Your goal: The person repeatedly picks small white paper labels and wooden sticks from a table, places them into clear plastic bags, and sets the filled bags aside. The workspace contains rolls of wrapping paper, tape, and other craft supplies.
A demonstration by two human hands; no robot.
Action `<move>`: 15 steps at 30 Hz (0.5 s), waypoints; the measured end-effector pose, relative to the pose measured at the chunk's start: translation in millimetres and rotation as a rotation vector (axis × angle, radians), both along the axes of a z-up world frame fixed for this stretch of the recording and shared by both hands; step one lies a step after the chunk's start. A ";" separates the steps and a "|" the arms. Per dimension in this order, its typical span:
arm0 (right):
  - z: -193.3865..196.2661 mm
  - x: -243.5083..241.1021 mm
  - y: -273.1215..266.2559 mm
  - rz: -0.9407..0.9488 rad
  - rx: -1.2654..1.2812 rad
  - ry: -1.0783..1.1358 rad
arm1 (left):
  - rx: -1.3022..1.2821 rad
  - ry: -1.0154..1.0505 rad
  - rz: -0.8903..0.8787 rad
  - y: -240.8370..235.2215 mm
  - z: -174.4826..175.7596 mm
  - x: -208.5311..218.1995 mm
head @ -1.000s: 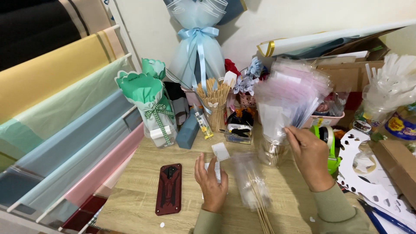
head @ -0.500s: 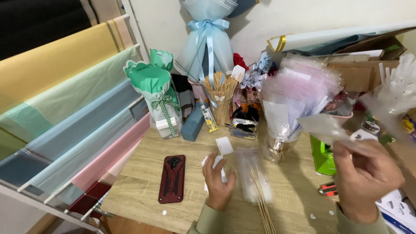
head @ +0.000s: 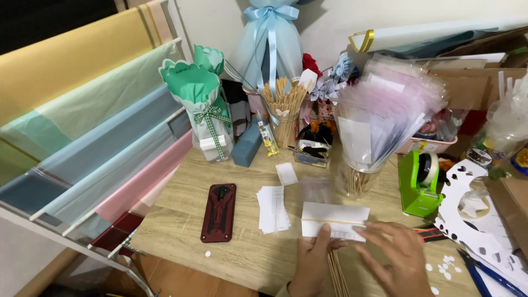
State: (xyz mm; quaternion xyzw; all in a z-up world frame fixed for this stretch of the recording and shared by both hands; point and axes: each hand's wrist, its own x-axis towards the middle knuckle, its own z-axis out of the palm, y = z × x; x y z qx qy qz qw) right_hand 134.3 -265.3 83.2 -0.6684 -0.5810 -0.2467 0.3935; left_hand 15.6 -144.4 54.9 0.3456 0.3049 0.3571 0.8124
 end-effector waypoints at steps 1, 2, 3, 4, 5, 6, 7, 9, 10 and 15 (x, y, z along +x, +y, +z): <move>-10.1 11.5 -6.9 0.009 0.002 -0.002 | 0.002 -0.002 0.009 1.0 -1.0 -1.2; -20.3 23.1 -14.1 -0.062 -0.040 0.037 | -0.090 0.050 0.016 1.0 -2.4 -2.8; -30.7 34.9 -21.1 -0.132 -0.081 0.075 | -0.182 0.100 0.023 1.1 -4.1 -4.3; -43.5 43.1 -27.5 -0.124 -0.084 0.076 | -0.185 0.101 0.030 2.1 -11.5 -5.0; -56.5 51.7 -33.9 -0.122 -0.143 0.053 | -0.107 0.030 -0.012 3.1 -19.1 -5.5; -69.1 60.8 -40.4 -0.123 -0.200 0.028 | -0.027 -0.041 -0.058 4.4 -26.5 -5.1; -69.2 59.1 -43.5 -0.119 -0.202 0.027 | -0.029 -0.041 -0.054 5.2 -26.4 -8.7; -69.0 56.4 -50.2 -0.047 -0.207 0.285 | 0.142 -0.044 -0.077 6.6 -25.9 -15.2; -72.8 60.1 -55.5 -0.043 -0.209 0.287 | 0.140 -0.042 -0.074 8.1 -5.6 -24.1; -85.1 80.2 -76.1 -0.153 -0.280 0.272 | 0.401 -0.070 0.176 26.1 13.4 -46.7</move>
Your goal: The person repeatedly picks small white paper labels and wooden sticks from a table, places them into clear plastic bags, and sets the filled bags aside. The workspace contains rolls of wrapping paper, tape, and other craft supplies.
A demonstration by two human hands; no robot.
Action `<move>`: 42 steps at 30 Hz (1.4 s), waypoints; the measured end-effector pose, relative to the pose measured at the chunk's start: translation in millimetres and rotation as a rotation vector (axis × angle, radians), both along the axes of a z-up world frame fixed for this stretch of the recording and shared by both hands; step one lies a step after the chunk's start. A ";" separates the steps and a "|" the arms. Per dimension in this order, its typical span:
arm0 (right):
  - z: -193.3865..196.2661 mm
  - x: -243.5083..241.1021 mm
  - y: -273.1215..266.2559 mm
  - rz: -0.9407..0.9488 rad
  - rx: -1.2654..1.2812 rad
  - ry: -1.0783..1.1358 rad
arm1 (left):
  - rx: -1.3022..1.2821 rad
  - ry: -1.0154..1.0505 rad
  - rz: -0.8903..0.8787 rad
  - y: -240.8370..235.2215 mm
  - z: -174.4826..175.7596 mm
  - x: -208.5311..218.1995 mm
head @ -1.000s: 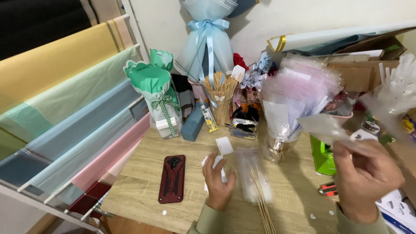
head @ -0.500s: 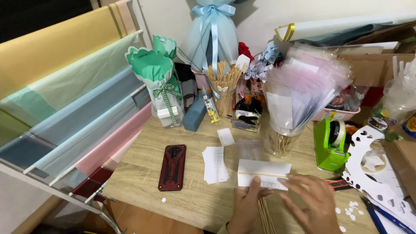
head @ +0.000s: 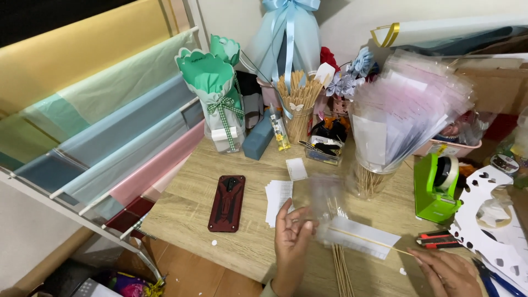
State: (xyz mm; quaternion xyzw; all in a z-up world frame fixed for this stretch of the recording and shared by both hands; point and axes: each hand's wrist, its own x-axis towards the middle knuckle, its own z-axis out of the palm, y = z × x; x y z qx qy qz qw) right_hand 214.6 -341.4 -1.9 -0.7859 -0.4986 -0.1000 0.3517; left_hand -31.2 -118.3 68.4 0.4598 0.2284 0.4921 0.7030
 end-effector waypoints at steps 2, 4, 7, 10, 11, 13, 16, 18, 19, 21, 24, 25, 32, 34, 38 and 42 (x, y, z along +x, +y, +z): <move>3.9 -5.4 -1.3 0.016 0.014 -0.011 | 0.008 0.039 0.017 6.7 -3.8 -3.8; 4.2 -5.7 -2.7 0.027 0.033 -0.026 | 0.022 0.074 0.029 11.2 -8.5 -5.7; -4.3 1.6 -3.9 0.127 0.062 0.010 | 0.045 0.018 0.015 15.4 -18.8 -8.5; -19.4 15.1 -6.3 0.061 0.024 -0.060 | 0.204 0.075 0.003 19.2 -28.8 -13.7; -23.9 21.7 -7.5 0.085 0.022 -0.110 | 0.320 0.191 0.005 19.8 -28.7 -15.9; -29.5 27.1 -7.3 0.110 0.022 -0.159 | 0.437 0.309 0.011 22.5 -30.8 -17.9; -35.6 26.1 -7.0 0.125 0.100 -0.142 | 0.662 0.377 0.036 24.8 -35.7 -19.4; -39.3 31.4 -9.1 0.174 0.063 -0.177 | 0.694 0.397 -0.059 23.5 -33.7 -20.7; -38.6 28.1 -9.0 0.176 0.062 -0.176 | 0.693 0.398 -0.058 22.8 -28.6 -23.1; -37.3 21.1 -9.1 0.052 0.069 -0.215 | 0.560 0.565 -0.259 21.4 -18.9 -28.3; -29.3 16.9 -5.1 0.071 0.123 -0.248 | 0.574 0.644 -0.325 19.0 -7.1 -33.7; -28.1 15.3 -5.5 0.071 0.120 -0.246 | 0.571 0.645 -0.325 18.8 -4.3 -35.0; -17.4 17.7 -8.3 0.102 0.086 -0.287 | 0.366 0.394 -0.623 22.5 -16.3 -44.2; -17.2 17.0 -12.6 0.108 0.051 -0.290 | 0.320 0.361 -0.669 22.5 -14.6 -46.4; -4.1 5.3 -13.3 0.067 0.028 -0.196 | 0.270 0.391 -0.661 22.8 -10.3 -44.3; 3.9 2.0 -16.7 0.081 -0.006 -0.131 | 0.335 0.533 -0.566 20.4 -5.6 -43.3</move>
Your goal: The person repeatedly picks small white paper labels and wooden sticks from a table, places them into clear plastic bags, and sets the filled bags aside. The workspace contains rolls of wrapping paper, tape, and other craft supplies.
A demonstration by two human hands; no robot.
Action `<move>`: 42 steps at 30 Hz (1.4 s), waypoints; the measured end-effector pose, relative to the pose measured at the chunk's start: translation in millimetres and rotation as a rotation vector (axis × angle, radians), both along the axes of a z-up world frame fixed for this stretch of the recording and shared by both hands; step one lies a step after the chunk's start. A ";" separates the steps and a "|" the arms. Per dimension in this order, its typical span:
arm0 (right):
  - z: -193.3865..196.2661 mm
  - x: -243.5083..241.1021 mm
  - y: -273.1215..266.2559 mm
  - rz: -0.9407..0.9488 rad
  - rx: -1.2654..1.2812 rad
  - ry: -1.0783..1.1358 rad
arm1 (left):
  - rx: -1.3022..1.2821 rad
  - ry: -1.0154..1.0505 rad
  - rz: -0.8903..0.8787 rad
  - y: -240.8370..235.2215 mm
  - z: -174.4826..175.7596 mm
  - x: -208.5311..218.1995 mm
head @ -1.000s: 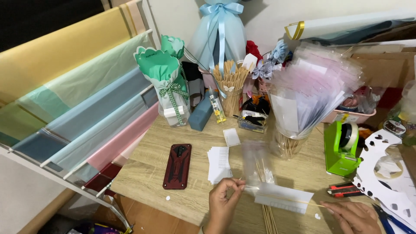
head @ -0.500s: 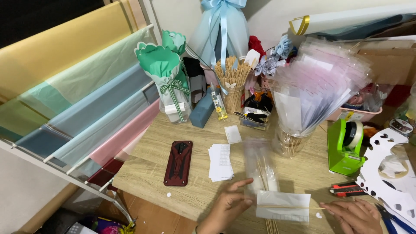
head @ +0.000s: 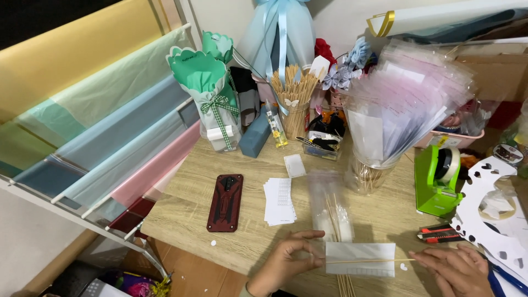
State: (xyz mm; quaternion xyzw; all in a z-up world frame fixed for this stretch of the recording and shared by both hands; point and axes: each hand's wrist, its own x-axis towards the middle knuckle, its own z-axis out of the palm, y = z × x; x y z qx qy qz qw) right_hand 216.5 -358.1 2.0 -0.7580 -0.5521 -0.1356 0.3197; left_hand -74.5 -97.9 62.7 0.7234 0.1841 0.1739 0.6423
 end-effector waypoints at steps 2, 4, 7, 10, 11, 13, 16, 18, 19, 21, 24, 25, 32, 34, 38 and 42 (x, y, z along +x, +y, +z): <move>-14.3 13.4 -2.6 0.042 -0.002 0.000 | 0.156 0.028 -0.003 2.4 -8.9 1.7; -28.0 25.1 -4.4 0.086 -0.002 -0.001 | 0.314 0.055 -0.003 4.5 -17.9 3.3; -28.0 21.2 -5.3 0.067 -0.067 0.034 | 0.368 0.029 -0.003 2.7 -28.4 3.8; 1.9 -4.5 2.0 0.026 0.038 -0.002 | 0.375 0.013 0.032 0.6 -27.1 3.1; 3.4 -6.1 2.1 0.011 0.040 -0.051 | 0.404 -0.021 0.042 -0.3 -26.6 2.3; -7.8 -0.2 1.9 0.003 0.040 -0.098 | 0.432 -0.052 0.058 -2.8 -17.2 -0.4; -40.3 25.5 -1.6 -0.125 0.039 -0.235 | 0.424 -0.006 0.115 -2.1 0.7 -6.5; -55.3 46.0 -6.2 -0.170 0.022 -0.311 | 0.449 -0.063 0.168 6.2 0.5 -12.3; -48.2 53.9 -7.3 -0.163 0.020 -0.309 | 0.446 -0.059 0.174 12.4 3.7 -15.1; -34.8 69.9 -8.8 -0.010 -0.106 -0.208 | 0.398 -0.019 0.265 24.8 9.5 -21.0; -14.7 30.4 -9.8 0.011 0.159 0.193 | 0.255 -0.135 0.404 57.8 4.7 -35.3; -27.9 30.8 -15.8 0.017 0.156 0.196 | 0.253 -0.130 0.409 66.2 12.6 -37.2; -27.8 2.9 -23.3 -0.266 0.030 0.266 | 0.496 -0.104 0.452 126.1 42.5 -15.7; -40.1 4.2 -19.2 -0.308 -0.038 0.264 | 0.564 -0.052 0.458 145.3 18.7 0.7; -82.0 17.6 -3.1 -0.008 0.027 0.323 | 0.839 0.098 0.468 173.0 -35.1 33.7; -40.2 -58.4 18.6 -0.194 0.067 0.548 | 1.094 0.207 0.563 190.8 -88.2 54.3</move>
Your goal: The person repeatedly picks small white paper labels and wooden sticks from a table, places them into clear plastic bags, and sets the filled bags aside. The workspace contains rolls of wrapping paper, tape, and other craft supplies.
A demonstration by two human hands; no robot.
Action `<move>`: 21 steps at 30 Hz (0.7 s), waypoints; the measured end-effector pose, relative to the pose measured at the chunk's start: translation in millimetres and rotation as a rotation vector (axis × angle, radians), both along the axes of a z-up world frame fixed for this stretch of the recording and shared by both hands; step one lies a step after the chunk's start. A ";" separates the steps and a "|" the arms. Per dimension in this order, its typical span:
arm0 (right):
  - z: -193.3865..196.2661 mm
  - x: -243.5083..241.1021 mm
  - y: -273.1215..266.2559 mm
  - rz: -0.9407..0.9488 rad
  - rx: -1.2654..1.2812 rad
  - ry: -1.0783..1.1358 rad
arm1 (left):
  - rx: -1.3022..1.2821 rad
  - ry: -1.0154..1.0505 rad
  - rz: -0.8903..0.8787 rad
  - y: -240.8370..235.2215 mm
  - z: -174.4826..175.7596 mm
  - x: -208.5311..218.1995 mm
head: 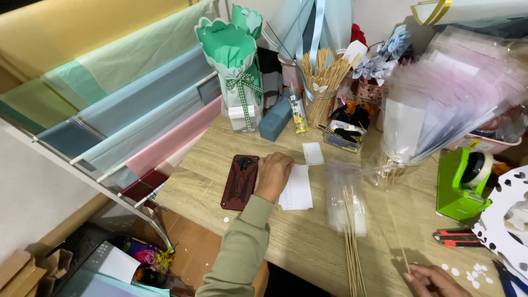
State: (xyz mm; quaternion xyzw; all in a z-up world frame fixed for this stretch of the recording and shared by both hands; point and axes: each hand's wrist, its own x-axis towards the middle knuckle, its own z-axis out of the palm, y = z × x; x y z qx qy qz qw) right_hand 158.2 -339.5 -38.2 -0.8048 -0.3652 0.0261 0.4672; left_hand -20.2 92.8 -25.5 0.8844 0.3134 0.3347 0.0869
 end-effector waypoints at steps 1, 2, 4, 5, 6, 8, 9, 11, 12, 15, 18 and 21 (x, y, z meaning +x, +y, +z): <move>2.1 -10.4 5.7 -0.001 -0.002 -0.002 | -0.002 -0.002 -0.001 -11.9 7.6 -0.8; 4.4 -20.7 11.5 0.005 0.100 0.104 | -0.009 -0.051 0.045 -23.7 15.5 -1.5; 0.4 -32.1 20.0 0.008 0.200 0.210 | -0.019 -0.099 0.088 -52.8 38.4 -2.2; -5.6 -32.9 22.3 -0.005 0.213 0.219 | -0.223 -0.003 0.142 -70.2 53.6 -1.4; -11.7 -33.7 24.3 -0.018 0.226 0.228 | -0.426 0.096 0.194 -87.8 68.9 -0.6; 2.7 -33.3 30.0 0.010 0.161 0.327 | -0.346 0.142 0.224 -96.1 52.2 2.5; 10.0 -32.6 32.7 0.044 0.096 0.428 | -0.265 0.186 0.258 -100.5 44.1 4.2; 0.2 -25.3 36.7 0.094 0.038 0.411 | -0.268 0.150 0.247 -105.5 43.6 2.4; -4.4 -21.8 38.7 0.150 -0.020 0.394 | -0.271 0.111 0.241 -108.0 43.5 1.2; 17.1 -36.9 54.8 0.147 -0.094 0.406 | -0.331 0.091 0.230 -112.9 52.2 -1.8; 4.2 -32.1 61.7 0.178 -0.138 0.396 | -0.340 0.126 0.223 -116.4 55.7 -4.3; 10.8 -35.7 66.1 0.160 -0.241 0.292 | -0.397 0.063 0.224 -118.9 60.5 -6.7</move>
